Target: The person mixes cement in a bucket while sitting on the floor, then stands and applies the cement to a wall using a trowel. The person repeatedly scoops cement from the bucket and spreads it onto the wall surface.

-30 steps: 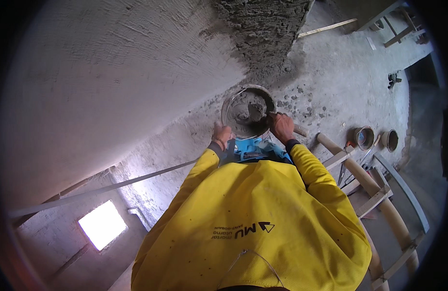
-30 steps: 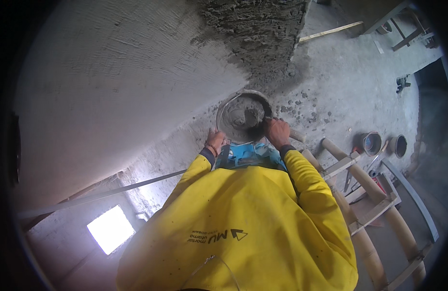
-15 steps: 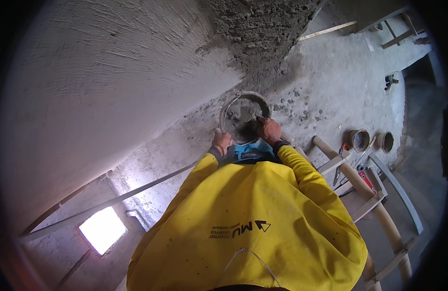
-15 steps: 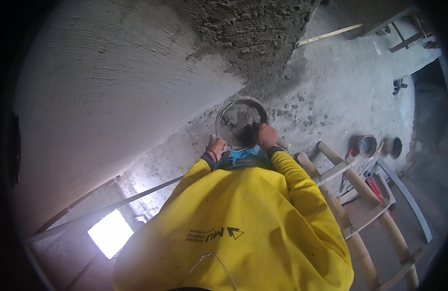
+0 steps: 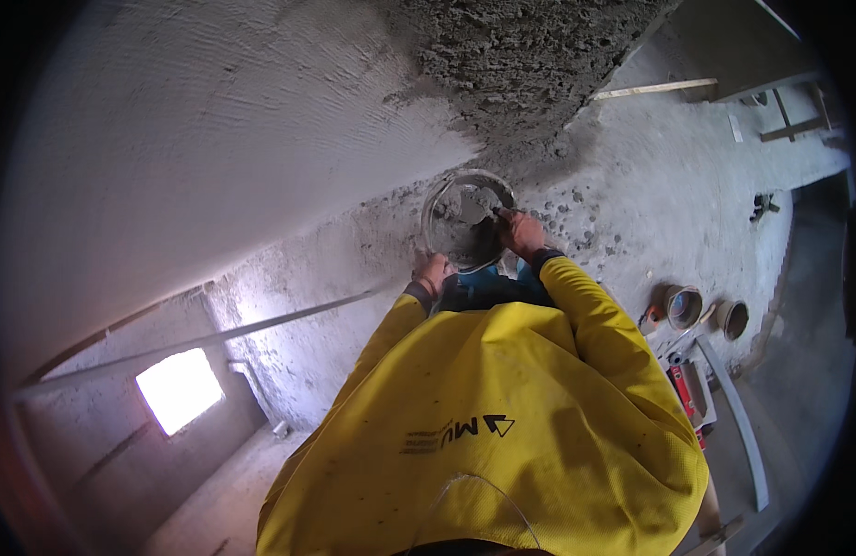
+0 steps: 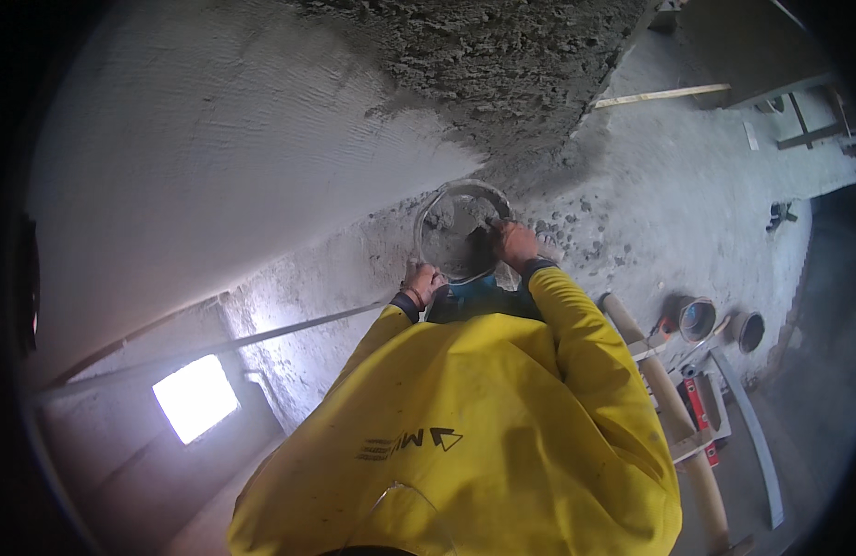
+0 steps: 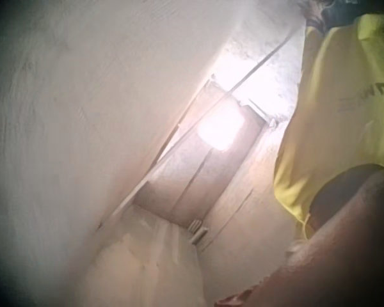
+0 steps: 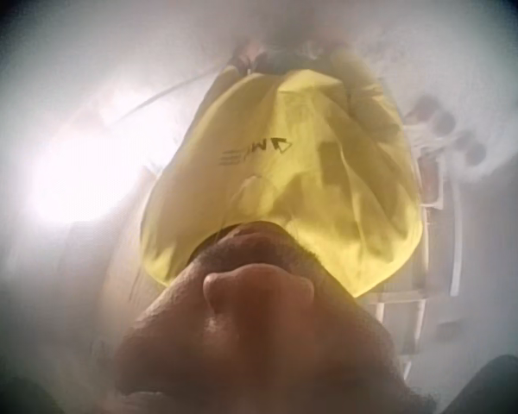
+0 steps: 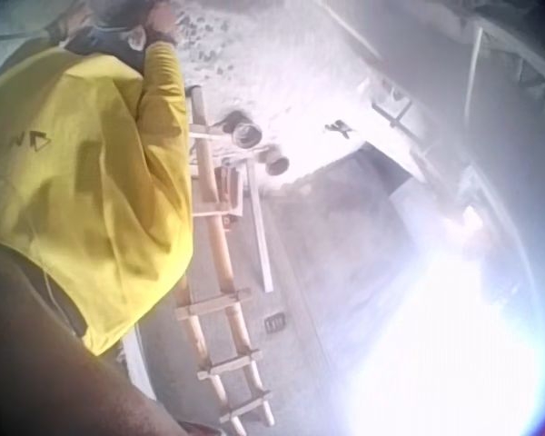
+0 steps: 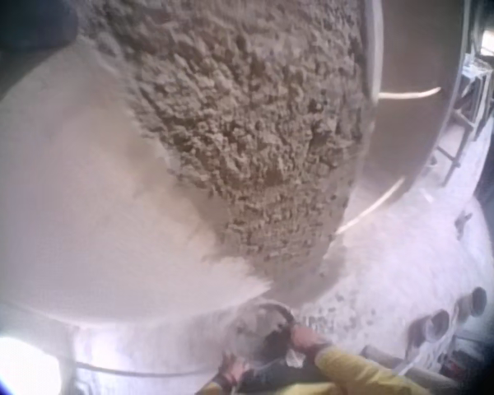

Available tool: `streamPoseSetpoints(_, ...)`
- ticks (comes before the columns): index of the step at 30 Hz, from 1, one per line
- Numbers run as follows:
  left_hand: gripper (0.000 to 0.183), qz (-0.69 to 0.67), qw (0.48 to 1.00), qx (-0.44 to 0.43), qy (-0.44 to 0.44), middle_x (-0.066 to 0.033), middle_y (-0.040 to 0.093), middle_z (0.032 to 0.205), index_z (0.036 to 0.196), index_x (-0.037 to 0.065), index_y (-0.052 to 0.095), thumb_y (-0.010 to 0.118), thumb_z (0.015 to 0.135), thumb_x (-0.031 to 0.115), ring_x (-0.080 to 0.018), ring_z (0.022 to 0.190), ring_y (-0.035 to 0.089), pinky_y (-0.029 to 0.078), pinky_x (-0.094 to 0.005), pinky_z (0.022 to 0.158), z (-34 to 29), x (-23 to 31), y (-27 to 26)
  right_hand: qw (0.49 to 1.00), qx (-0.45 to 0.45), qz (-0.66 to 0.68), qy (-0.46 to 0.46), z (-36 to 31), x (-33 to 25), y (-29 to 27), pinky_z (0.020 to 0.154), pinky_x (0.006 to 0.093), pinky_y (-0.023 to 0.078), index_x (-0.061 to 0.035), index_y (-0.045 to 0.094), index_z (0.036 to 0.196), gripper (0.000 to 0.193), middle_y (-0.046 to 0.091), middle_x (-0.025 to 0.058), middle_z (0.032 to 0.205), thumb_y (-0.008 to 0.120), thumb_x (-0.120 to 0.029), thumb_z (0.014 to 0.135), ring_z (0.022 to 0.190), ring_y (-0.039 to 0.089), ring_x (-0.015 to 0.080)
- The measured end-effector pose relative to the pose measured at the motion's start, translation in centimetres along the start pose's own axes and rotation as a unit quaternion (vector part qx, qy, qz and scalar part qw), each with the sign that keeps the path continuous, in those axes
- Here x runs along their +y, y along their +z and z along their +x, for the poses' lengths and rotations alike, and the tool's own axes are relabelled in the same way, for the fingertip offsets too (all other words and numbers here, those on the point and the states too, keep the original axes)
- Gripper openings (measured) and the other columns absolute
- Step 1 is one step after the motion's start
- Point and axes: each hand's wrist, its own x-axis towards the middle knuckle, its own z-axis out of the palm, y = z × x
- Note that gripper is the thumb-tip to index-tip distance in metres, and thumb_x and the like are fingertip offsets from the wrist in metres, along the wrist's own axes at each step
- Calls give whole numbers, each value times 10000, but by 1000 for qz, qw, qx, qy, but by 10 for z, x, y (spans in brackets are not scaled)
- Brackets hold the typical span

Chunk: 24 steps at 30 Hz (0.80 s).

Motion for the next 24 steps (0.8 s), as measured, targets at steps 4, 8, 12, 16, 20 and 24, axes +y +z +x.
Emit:
streamPoseSetpoints(4,82,-18,999,5,39,-72,464,750,892,77,460,518,852,119,-168,553,449,463,-323,552,14,-31,5,981,127,42,-144,-17,28,-20,915,442,461,-128,620,1160,367,654,122,1063,620,-350,868,1040,599,337)
streamPoseSetpoints(8,117,-3,992,-24,126,-37,458,688,758,47,489,519,862,91,-141,563,437,455,-289,598,10,-39,11,984,111,15,-136,-33,60,-43,889,462,413,-132,615,1146,355,656,84,1046,662,-313,844,1030,581,300)
streamPoseSetpoints(12,201,318,898,-62,298,-35,432,608,689,47,486,598,850,89,-155,559,432,422,-325,580,30,-41,5,982,142,18,-123,-44,73,-60,881,452,397,-111,614,1093,318,651,89,1024,679,-284,834,1013,579,296)
streamPoseSetpoints(16,265,548,695,-82,459,-71,468,587,686,54,501,718,814,138,-198,555,440,409,-357,577,12,-24,23,970,193,24,-148,-58,81,-86,864,458,411,-91,623,1072,305,646,114,1020,688,-264,830,1012,575,317)
streamPoseSetpoints(20,240,616,620,-12,486,-165,583,738,797,72,523,689,845,239,-341,707,578,458,-450,638,55,-37,5,928,297,29,-221,-67,71,-135,848,478,426,-48,632,1059,303,636,164,1003,692,-241,833,980,569,376)
streamPoseSetpoints(24,213,447,795,-155,380,-80,528,616,674,48,499,677,788,72,-203,573,520,466,-410,581,82,-38,16,913,294,10,-284,-81,18,-241,809,466,446,-14,610,1048,317,623,197,941,673,-259,857,907,578,406)
